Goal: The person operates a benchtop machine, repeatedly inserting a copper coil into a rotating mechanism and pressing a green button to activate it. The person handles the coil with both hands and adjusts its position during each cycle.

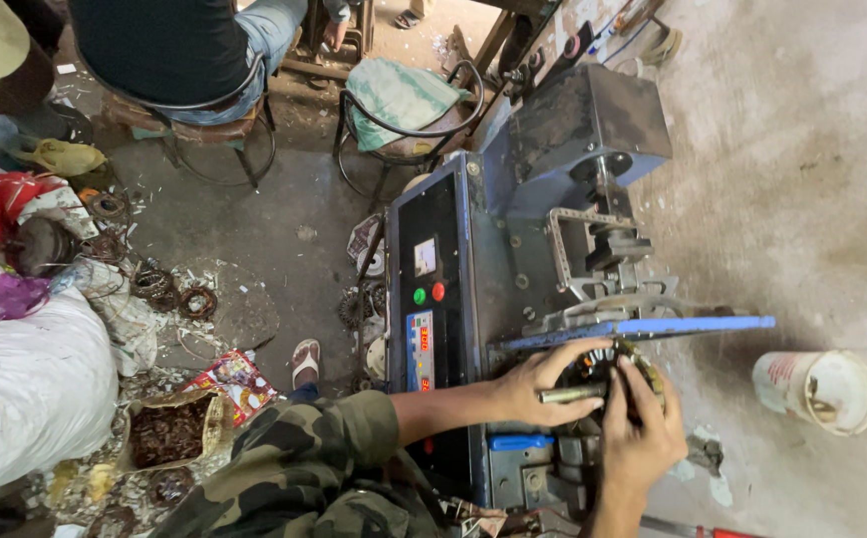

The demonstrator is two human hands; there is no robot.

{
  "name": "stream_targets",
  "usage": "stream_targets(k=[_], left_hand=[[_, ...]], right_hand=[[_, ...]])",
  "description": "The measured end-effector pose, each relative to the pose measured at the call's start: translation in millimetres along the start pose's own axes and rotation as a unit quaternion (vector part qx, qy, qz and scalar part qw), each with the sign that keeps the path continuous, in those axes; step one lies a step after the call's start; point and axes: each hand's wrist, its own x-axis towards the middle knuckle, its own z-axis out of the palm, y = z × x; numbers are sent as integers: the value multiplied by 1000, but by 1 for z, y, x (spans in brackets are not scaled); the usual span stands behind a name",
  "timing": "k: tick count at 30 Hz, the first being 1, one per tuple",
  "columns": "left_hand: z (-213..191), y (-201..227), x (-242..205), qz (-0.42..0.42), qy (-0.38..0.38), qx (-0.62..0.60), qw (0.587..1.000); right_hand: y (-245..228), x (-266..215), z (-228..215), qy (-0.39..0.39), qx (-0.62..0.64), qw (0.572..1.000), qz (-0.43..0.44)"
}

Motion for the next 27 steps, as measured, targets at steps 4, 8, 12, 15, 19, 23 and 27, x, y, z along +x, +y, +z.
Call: stream_targets(k=[4, 8, 12, 15, 19, 23, 27], left_hand=[[-1, -15, -6, 22, -19, -22, 999], [31, -32, -7, -177, 74, -417, 888], [46, -58, 16, -325, 53, -599, 730], [48, -69, 28, -268, -9, -695, 667], [49, -72, 29, -268, -4, -700, 662], [59, -86, 31, -285, 7, -683, 672], [73, -114, 32, -283, 28, -700, 655]], right_hand=[[2, 3, -4, -14, 10, 1000, -9], [7, 17, -25, -41, 45, 993, 98], [5, 40, -46, -79, 119, 982, 121], [0, 50, -50, -101, 109, 984, 97], [-13, 55, -47, -110, 68, 990, 57], [-24, 56, -45, -113, 25, 993, 11], [-29, 59, -37, -109, -8, 993, -35]])
